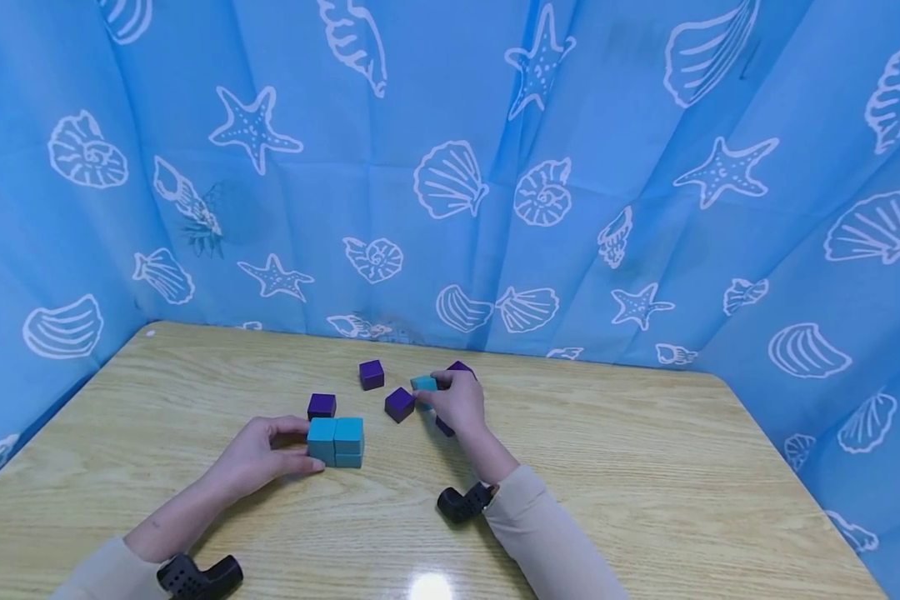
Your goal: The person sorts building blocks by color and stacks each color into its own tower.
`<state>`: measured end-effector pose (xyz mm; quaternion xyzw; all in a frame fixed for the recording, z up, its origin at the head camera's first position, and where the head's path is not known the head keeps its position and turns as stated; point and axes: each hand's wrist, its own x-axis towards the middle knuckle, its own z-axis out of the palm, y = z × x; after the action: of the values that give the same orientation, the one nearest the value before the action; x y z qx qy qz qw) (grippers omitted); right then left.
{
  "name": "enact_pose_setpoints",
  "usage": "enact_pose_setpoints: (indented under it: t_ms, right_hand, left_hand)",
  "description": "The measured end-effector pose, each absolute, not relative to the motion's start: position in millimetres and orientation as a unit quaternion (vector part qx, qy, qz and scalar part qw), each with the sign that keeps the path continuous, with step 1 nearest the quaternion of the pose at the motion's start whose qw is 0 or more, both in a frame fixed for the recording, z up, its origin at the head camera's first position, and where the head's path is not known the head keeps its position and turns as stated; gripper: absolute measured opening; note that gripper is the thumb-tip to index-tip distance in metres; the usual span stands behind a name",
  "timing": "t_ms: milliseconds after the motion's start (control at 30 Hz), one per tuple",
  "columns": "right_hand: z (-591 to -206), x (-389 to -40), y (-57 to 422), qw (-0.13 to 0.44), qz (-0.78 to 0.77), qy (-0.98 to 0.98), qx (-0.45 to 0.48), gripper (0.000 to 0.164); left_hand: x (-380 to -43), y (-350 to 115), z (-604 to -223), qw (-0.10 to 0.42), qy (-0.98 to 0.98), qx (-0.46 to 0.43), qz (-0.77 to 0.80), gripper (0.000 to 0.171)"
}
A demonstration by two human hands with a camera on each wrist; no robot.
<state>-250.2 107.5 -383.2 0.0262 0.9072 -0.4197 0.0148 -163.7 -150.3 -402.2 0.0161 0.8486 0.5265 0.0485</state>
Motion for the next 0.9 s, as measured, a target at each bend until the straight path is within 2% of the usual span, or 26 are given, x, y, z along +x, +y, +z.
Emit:
enact_pose_setpoints:
  t_ms: [500,900]
  right_hand:
    - [-377,-245,117,0.007,-0.44,0.898,0.018,0.043]
    - [-372,-243,114,-0.002,-0.518,0.855,0.004,0.043]
  left_hand:
    - [-164,-150,-403,0.046,0.848,0.022,0.528,0.042]
    - [-162,-153,-401,0.04,0.855,0.025,0.517,0.042]
